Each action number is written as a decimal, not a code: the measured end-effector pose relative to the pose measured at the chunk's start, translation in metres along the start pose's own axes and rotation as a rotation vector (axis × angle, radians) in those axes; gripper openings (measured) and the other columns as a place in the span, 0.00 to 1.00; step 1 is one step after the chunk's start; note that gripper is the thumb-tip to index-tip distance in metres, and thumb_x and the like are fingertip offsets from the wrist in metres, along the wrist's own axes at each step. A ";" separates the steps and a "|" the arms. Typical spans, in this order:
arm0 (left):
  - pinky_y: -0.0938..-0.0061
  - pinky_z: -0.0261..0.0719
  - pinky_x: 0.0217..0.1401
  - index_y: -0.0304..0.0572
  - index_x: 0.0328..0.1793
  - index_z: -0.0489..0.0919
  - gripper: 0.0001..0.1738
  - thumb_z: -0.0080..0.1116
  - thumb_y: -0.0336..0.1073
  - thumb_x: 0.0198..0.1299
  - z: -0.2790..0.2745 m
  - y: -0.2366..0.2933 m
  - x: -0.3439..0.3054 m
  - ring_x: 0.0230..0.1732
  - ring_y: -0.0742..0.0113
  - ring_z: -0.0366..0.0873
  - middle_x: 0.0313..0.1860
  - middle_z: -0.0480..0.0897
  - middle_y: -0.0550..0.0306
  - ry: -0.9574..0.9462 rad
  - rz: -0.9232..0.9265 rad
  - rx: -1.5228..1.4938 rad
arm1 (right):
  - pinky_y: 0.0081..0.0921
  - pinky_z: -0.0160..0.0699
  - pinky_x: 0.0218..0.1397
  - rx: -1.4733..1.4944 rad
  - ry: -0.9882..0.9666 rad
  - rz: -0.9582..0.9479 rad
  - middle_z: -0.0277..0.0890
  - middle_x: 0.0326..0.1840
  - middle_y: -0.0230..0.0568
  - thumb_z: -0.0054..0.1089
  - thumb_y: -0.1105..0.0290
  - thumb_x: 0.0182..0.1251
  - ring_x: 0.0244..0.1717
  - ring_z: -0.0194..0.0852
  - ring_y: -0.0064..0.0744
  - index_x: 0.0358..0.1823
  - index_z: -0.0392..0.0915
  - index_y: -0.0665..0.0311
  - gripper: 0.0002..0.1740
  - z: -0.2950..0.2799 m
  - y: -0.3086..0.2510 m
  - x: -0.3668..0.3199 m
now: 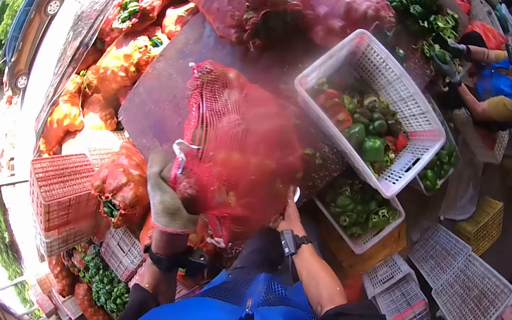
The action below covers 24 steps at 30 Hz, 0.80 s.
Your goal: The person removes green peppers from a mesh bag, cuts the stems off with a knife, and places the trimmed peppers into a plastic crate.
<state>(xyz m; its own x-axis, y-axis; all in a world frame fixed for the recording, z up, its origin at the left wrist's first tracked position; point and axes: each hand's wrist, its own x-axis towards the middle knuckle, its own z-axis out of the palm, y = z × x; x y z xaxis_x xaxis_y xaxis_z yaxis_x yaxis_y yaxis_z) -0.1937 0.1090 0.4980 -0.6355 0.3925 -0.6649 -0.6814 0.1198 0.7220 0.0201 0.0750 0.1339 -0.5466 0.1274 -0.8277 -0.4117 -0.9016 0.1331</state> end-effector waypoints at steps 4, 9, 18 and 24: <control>0.65 0.79 0.54 0.50 0.50 0.76 0.16 0.46 0.50 0.72 -0.009 0.042 -0.047 0.45 0.65 0.79 0.42 0.79 0.64 0.014 0.139 -0.049 | 0.50 0.76 0.68 -0.110 -0.090 -0.024 0.76 0.67 0.40 0.58 0.34 0.66 0.67 0.74 0.39 0.68 0.73 0.56 0.39 0.100 -0.008 -0.091; 0.60 0.78 0.47 0.38 0.50 0.76 0.15 0.52 0.42 0.67 -0.021 0.062 -0.069 0.38 0.57 0.77 0.34 0.77 0.59 0.021 0.555 0.417 | 0.46 0.80 0.63 -0.121 -0.203 -0.097 0.79 0.61 0.42 0.53 0.47 0.76 0.60 0.79 0.38 0.62 0.76 0.62 0.27 0.140 -0.030 -0.160; 0.54 0.72 0.29 0.37 0.28 0.81 0.08 0.58 0.35 0.52 -0.015 -0.030 0.025 0.24 0.46 0.78 0.26 0.80 0.41 -0.326 1.260 1.163 | 0.53 0.74 0.67 -0.404 -0.199 -0.243 0.74 0.68 0.39 0.51 0.43 0.73 0.64 0.74 0.43 0.72 0.68 0.53 0.33 0.072 -0.122 -0.046; 0.31 0.63 0.66 0.35 0.62 0.81 0.30 0.47 0.51 0.65 0.052 0.044 0.050 0.60 0.36 0.77 0.59 0.81 0.34 0.192 1.215 2.160 | 0.19 0.72 0.16 -0.516 -0.105 -0.410 0.81 0.46 0.35 0.52 0.42 0.71 0.26 0.76 0.27 0.58 0.75 0.55 0.28 0.188 -0.101 -0.083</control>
<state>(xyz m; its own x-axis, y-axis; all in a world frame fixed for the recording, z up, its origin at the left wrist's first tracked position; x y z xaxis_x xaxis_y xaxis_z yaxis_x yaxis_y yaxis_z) -0.2364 0.1815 0.5068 -0.3824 0.9217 0.0655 0.8628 0.3816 -0.3317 -0.0304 0.2332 0.2918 -0.4990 0.5178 -0.6949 -0.2136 -0.8506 -0.4804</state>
